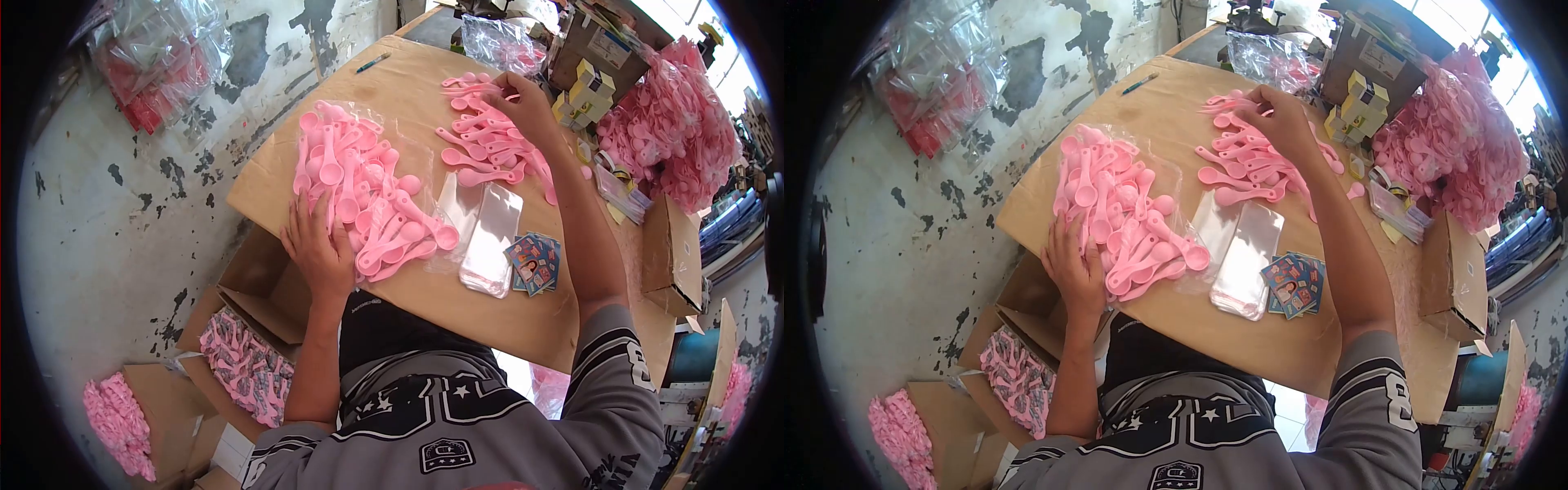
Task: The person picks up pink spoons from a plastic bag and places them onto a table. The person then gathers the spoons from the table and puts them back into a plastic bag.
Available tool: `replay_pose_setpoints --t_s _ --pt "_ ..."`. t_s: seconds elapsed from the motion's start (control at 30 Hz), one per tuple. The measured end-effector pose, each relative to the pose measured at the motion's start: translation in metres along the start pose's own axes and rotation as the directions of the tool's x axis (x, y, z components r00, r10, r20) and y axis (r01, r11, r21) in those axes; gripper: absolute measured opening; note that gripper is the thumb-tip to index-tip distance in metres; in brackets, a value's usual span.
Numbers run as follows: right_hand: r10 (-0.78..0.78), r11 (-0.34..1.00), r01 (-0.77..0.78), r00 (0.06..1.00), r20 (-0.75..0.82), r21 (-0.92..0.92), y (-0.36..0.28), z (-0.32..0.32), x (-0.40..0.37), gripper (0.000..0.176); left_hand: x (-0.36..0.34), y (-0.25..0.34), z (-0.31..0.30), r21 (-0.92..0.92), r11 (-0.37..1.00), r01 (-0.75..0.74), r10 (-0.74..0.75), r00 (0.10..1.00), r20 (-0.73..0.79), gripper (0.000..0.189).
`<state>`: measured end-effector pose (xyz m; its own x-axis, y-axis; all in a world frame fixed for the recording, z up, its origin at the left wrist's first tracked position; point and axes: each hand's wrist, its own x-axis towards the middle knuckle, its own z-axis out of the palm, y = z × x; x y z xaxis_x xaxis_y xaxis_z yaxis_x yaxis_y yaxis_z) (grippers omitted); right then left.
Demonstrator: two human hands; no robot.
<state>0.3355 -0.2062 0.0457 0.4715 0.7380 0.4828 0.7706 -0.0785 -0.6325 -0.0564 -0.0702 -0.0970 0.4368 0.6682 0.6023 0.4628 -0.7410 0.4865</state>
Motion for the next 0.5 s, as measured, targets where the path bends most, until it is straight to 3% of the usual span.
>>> replay_pose_setpoints --t_s 0.03,0.13,0.2,0.27,0.33,0.37,0.47,0.5 --pt "-0.159 0.942 0.136 0.986 -0.051 -0.306 0.003 0.003 -0.002 0.031 0.001 0.001 0.0 -0.009 1.0 0.004 -0.004 1.0 0.005 0.051" --pt "-0.431 0.787 0.291 0.89 -0.147 -0.544 -0.006 0.027 -0.012 0.031 0.002 0.0 0.0 -0.012 1.0 0.013 -0.013 1.0 -0.002 0.051" --pt "-0.304 0.944 0.286 0.948 -0.099 -0.163 -0.038 0.048 -0.02 0.029 0.001 0.0 0.002 -0.005 1.0 0.022 -0.022 1.0 -0.005 0.051" --pt "-0.286 0.957 0.277 0.948 0.138 0.087 -0.071 0.068 -0.027 0.023 0.001 0.001 0.0 0.005 1.0 0.018 -0.018 1.0 0.001 0.05" --pt "-0.345 0.938 0.309 0.813 0.469 0.153 -0.099 0.08 -0.028 0.019 0.001 0.001 0.0 0.007 1.0 0.016 -0.016 1.0 -0.003 0.049" --pt "-0.333 0.912 0.411 0.725 0.603 0.01 -0.099 0.09 -0.026 0.027 0.001 0.0 0.001 0.007 1.0 0.014 -0.014 1.0 -0.007 0.048" --pt "-0.304 0.85 0.496 0.737 0.603 -0.177 -0.089 0.123 -0.032 0.043 -0.001 -0.004 0.002 -0.004 1.0 0.014 -0.014 1.0 -0.005 0.045" --pt "-0.252 0.864 0.469 0.716 0.652 -0.181 -0.091 0.128 -0.029 0.058 -0.001 -0.005 0.003 -0.007 1.0 0.009 -0.01 1.0 -0.012 0.044"
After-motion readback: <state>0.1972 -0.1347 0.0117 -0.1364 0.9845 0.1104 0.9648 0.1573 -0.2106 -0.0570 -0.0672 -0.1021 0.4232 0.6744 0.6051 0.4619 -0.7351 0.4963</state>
